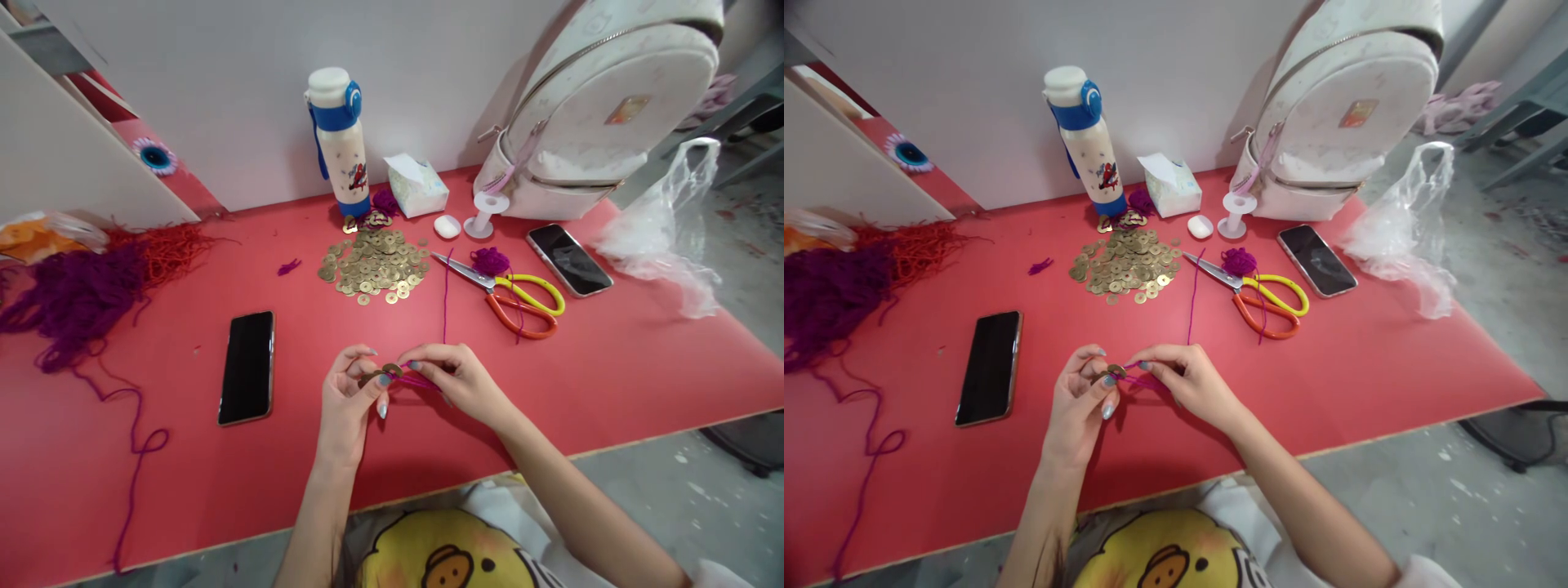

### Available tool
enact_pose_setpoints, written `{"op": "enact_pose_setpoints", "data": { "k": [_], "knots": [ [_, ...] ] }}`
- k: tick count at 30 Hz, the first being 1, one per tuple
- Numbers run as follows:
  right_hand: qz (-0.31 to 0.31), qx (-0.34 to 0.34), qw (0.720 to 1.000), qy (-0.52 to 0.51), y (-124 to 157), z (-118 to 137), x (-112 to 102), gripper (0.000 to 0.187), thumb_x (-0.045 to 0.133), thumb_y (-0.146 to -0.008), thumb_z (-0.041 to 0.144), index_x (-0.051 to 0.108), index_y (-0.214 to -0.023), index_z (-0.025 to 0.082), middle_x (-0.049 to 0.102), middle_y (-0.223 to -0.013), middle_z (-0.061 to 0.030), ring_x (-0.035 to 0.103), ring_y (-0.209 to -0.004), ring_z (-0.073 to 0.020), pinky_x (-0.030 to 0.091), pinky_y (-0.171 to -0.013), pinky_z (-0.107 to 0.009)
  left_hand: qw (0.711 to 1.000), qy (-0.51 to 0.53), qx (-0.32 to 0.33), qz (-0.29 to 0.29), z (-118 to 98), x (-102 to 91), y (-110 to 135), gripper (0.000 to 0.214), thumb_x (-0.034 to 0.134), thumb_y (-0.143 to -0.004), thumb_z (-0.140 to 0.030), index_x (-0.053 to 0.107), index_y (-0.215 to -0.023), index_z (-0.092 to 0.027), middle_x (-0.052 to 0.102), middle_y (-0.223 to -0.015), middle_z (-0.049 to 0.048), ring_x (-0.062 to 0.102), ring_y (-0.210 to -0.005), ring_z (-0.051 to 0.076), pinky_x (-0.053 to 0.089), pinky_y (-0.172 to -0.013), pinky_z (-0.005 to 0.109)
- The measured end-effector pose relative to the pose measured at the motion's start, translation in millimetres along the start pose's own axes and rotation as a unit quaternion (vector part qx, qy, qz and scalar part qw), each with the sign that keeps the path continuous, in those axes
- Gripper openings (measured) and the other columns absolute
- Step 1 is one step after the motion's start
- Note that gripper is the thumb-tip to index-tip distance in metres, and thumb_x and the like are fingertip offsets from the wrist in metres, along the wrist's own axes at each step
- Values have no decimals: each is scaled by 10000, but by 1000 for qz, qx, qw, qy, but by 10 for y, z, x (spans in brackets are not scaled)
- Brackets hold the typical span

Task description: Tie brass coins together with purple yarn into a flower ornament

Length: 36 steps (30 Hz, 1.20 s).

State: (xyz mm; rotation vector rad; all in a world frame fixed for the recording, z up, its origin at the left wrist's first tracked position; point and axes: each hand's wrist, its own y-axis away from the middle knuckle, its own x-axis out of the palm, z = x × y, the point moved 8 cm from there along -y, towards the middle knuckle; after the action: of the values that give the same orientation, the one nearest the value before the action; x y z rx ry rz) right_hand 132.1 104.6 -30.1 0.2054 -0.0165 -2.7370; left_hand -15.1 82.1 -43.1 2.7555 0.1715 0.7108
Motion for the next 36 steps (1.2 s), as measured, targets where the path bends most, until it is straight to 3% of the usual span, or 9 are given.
{"op": "enact_pose_setpoints", "data": {
  "k": [4,19,24,36],
  "knots": [
    [-1,-4,1000,-5,3,-6,-6,289,522,-952,311,777,-1022,195,746,-798,-59,666,-718,-185,494,-645,-260,999,34,-10,13,29,17,-6,427,901,-606,-243,613,-919,-192,579,-605,-91,487,-350,28,390,-369,140],
    [1,-37,999,13,14,44,-12,281,520,-952,252,781,-1029,184,765,-842,-59,678,-710,-159,503,-662,-234,996,80,-19,46,74,48,-8,402,882,-657,-188,611,-954,-181,592,-636,-87,488,-362,11,384,-389,125],
    [0,-40,999,18,19,34,-17,284,526,-953,260,786,-1032,176,751,-773,-51,619,-602,-130,475,-602,-220,993,98,-22,55,90,52,-14,389,881,-658,-169,628,-953,-177,600,-648,-82,500,-363,10,395,-384,120],
    [-5,-59,998,23,20,84,-26,268,533,-946,229,788,-1009,173,743,-740,-42,590,-568,-115,461,-578,-205,990,125,-41,53,122,38,-13,411,906,-622,-171,645,-939,-176,622,-678,-72,469,-358,-1,395,-376,124]
  ]
}}
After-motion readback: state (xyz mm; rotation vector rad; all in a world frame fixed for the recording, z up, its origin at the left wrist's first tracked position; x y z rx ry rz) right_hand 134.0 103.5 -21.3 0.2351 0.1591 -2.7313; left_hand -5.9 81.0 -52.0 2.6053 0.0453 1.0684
